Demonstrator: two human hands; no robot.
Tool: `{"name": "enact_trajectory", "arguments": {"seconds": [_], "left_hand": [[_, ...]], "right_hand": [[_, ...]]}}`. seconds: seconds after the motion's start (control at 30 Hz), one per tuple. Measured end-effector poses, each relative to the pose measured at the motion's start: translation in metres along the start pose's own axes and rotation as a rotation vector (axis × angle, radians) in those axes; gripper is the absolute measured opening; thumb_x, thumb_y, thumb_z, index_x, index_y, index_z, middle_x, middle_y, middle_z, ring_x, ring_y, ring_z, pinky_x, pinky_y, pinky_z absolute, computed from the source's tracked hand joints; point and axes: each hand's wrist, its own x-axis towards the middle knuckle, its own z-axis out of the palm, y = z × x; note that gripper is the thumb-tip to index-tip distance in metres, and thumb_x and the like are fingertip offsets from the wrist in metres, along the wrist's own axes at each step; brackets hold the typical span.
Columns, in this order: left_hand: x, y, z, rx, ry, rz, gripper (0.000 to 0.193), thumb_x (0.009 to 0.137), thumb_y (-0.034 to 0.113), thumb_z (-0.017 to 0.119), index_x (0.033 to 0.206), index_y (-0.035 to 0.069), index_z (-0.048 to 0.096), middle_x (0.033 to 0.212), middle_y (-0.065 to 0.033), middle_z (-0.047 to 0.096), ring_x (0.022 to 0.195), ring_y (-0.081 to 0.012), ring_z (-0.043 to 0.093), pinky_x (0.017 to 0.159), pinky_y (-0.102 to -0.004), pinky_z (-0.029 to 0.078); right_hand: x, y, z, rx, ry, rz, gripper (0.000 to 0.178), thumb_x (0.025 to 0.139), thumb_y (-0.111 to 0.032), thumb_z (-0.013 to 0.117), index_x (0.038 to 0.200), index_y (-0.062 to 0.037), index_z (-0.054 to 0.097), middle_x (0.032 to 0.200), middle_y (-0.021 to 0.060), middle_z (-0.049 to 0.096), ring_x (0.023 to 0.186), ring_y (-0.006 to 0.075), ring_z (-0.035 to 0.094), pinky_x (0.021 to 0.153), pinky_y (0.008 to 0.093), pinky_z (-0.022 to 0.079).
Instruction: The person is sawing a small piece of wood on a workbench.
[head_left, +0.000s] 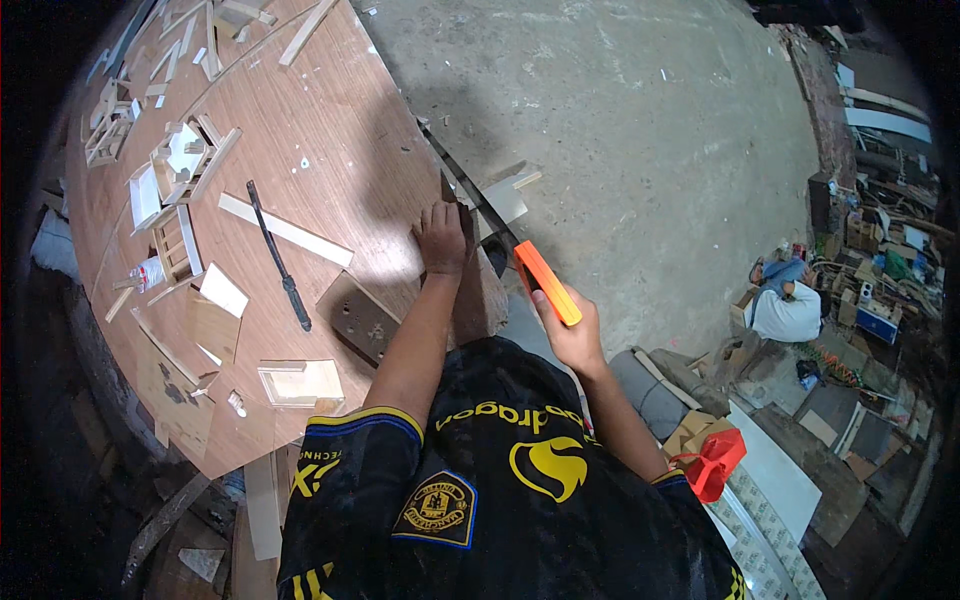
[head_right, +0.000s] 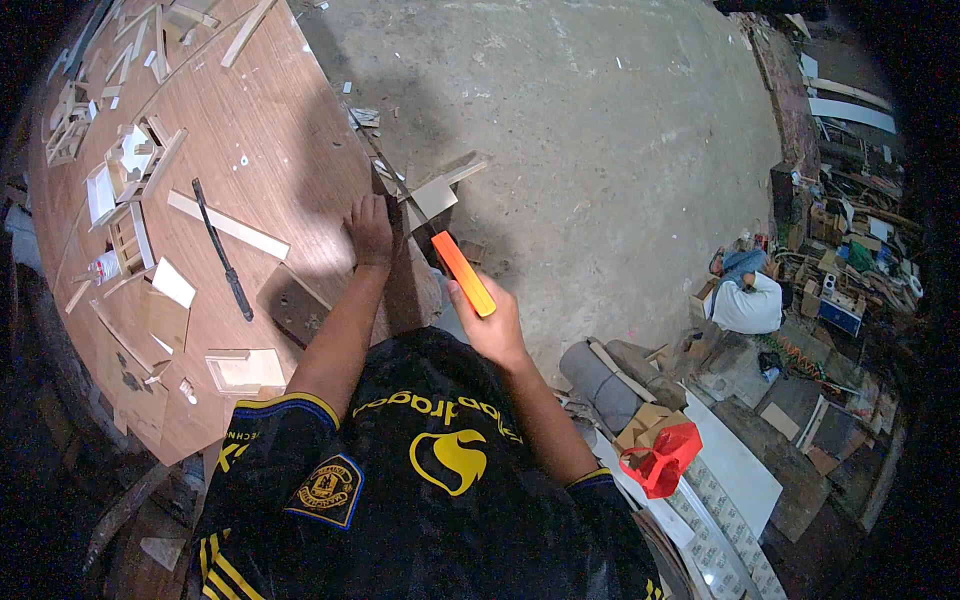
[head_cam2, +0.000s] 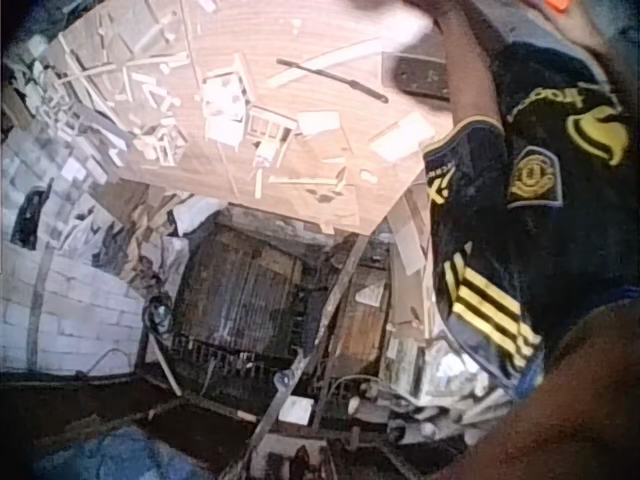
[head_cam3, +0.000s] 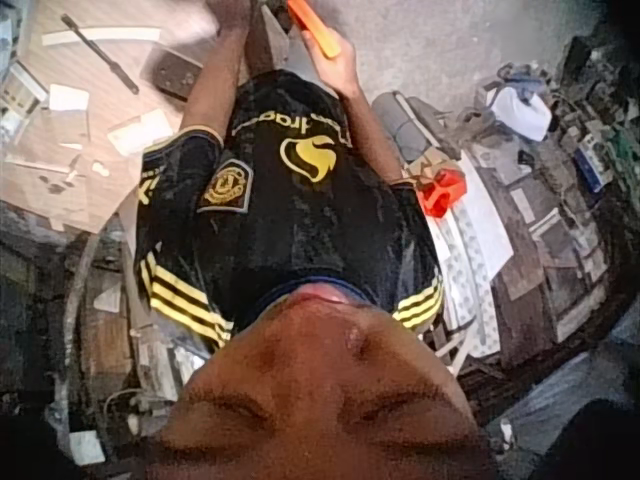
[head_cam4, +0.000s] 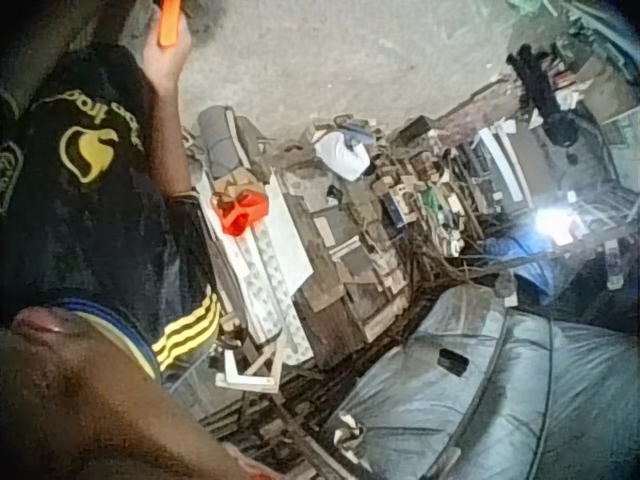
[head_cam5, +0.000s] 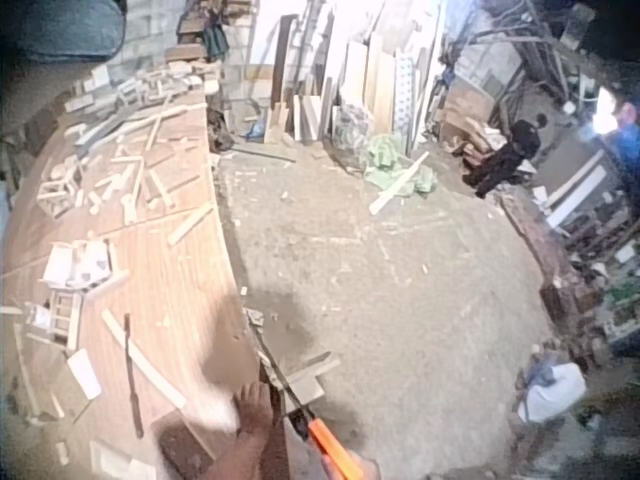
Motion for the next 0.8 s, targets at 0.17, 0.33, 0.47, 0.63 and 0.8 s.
{"name": "enact_trajectory", "arguments": {"seconds": [0.17,0.33,0.47,0.63,0.8], "left_hand": [[-0.002,-0.006,0.008,0.085,0.056,0.026,0.011,0.087,0.019,0.051,0.091,0.012,0.057,0.098,-0.0028,0.057,0.095,-0.0227,0.054,0.08,-0.0407,0.04],[0.008,0.007,0.004,0.165,0.025,-0.06,0.009,0.087,0.019,0.051,0.088,0.014,0.058,0.095,-0.0018,0.058,0.092,-0.0215,0.055,0.079,-0.0402,0.041],[0.018,0.011,0.007,0.232,-0.103,-0.236,0.009,0.086,0.021,0.052,0.081,0.016,0.058,0.093,-0.0018,0.058,0.089,-0.0214,0.054,0.077,-0.0415,0.041],[0.014,0.007,0.017,0.27,0.025,-0.267,0.013,0.088,0.025,0.054,0.079,0.017,0.058,0.092,-0.002,0.056,0.089,-0.0228,0.053,0.076,-0.0419,0.041],[0.018,0.01,0.02,0.205,0.179,-0.311,0.012,0.093,0.027,0.054,0.09,0.017,0.059,0.105,-0.0029,0.056,0.1,-0.0244,0.053,0.079,-0.0415,0.041]], "right_hand": [[-0.001,-0.007,-0.001,-0.031,-0.079,0.046,0.017,0.092,-0.016,0.063,0.089,0.0005,0.061,0.067,0.0045,0.055,0.062,0.0114,0.05,0.058,0.0282,0.042],[0.002,-0.011,0.0,-0.118,-0.081,0.019,0.018,0.09,-0.019,0.065,0.091,-0.0018,0.061,0.071,0.0176,0.059,0.063,0.0326,0.061,0.059,0.0362,0.047],[0.003,-0.014,0.004,-0.139,-0.084,0.013,0.018,0.089,-0.02,0.065,0.091,-0.0022,0.06,0.072,0.0187,0.06,0.067,0.0372,0.062,0.06,0.0374,0.047],[0.002,-0.025,0.003,-0.078,-0.088,0.055,0.02,0.089,-0.021,0.065,0.091,-0.0008,0.06,0.075,0.02,0.061,0.071,0.0388,0.063,0.062,0.0391,0.048],[0.001,-0.013,0.002,-0.125,-0.097,0.074,0.02,0.089,-0.02,0.066,0.092,-0.0009,0.061,0.075,0.0201,0.062,0.071,0.0381,0.063,0.063,0.0388,0.049]]}}
